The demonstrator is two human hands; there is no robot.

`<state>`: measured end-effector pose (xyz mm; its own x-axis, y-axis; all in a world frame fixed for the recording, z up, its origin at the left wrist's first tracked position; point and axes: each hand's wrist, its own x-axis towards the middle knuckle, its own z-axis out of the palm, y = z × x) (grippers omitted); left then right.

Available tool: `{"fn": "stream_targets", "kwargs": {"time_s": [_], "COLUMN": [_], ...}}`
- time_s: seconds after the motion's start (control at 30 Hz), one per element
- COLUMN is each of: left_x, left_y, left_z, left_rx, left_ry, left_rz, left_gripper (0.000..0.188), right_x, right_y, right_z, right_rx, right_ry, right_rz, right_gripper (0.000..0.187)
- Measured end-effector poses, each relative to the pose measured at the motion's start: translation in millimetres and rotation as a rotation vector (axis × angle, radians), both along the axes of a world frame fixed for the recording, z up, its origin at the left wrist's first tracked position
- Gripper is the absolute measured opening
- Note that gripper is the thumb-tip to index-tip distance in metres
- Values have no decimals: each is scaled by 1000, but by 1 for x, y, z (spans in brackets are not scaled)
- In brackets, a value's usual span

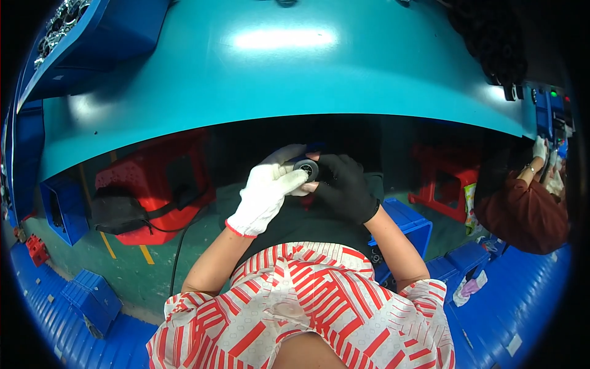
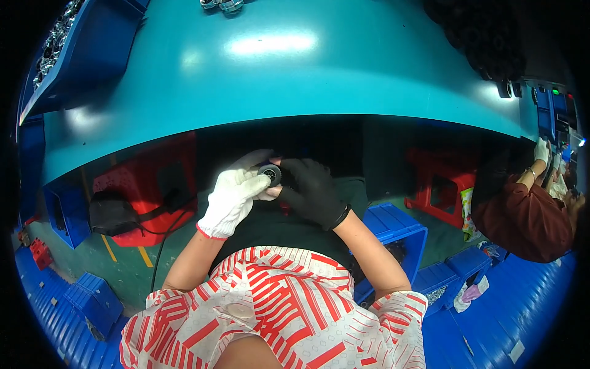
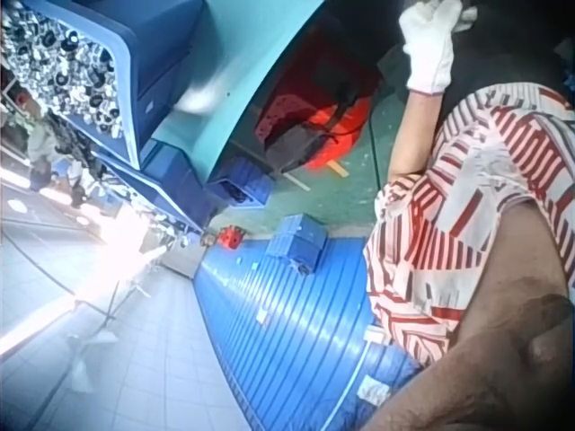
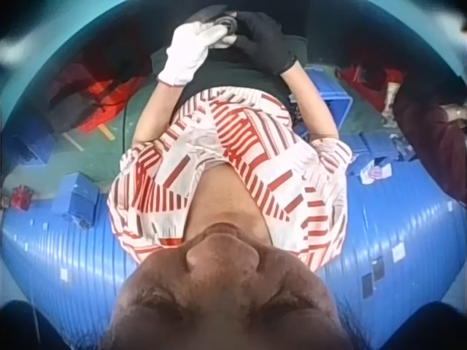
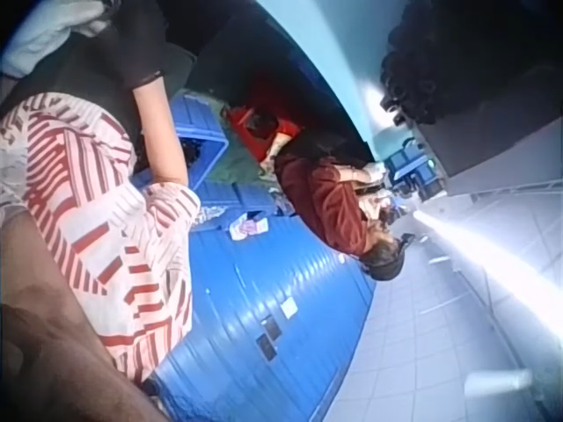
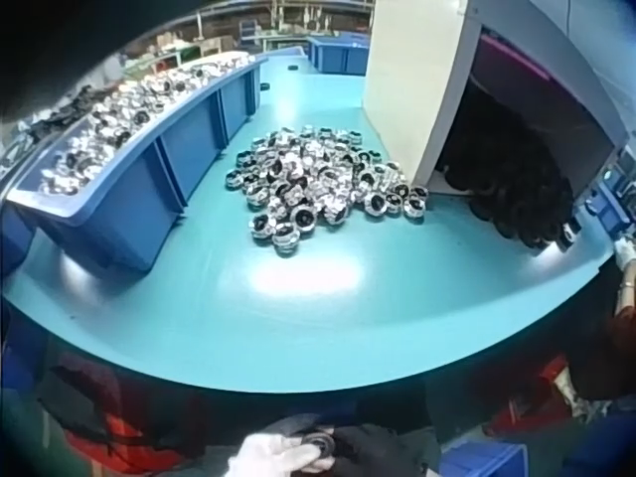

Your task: Assembling small toy wheels by fitting rubber tires onto plastic rims at a factory workbench.

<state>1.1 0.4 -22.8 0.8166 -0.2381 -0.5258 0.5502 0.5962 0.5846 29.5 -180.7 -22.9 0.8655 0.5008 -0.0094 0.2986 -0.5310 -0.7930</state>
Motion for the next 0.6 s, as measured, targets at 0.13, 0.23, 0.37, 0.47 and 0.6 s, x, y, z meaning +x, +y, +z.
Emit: {"fn": "stream_targets", "kwargs": {"time_s": [0.13, 0.23, 0.37, 0.47, 0.6], "left_x": [1, 2, 0, -4, -6], "left_y": [0, 3, 2, -1, 1], "left_z": [1, 3, -5, -4, -8], "left_rx": [-18, -71, 53, 67, -80], "left_ry": [25, 62, 8, 1, 35], "left_rz": [31, 16, 33, 42, 45], "left_gripper": [50, 51, 49, 47, 43], "right_x": [6, 12, 12, 10, 6], "right_y": [-5, -8, -2, 2, 4], "right_z": [3, 0, 16, 17, 12], "right_rx": [-11, 76, 93, 239, 375], "right_ry": [72, 280, 327, 551, 569], "right_rz": [55, 151, 79, -36, -105], "right_gripper": [45, 44, 41, 34, 27]}}
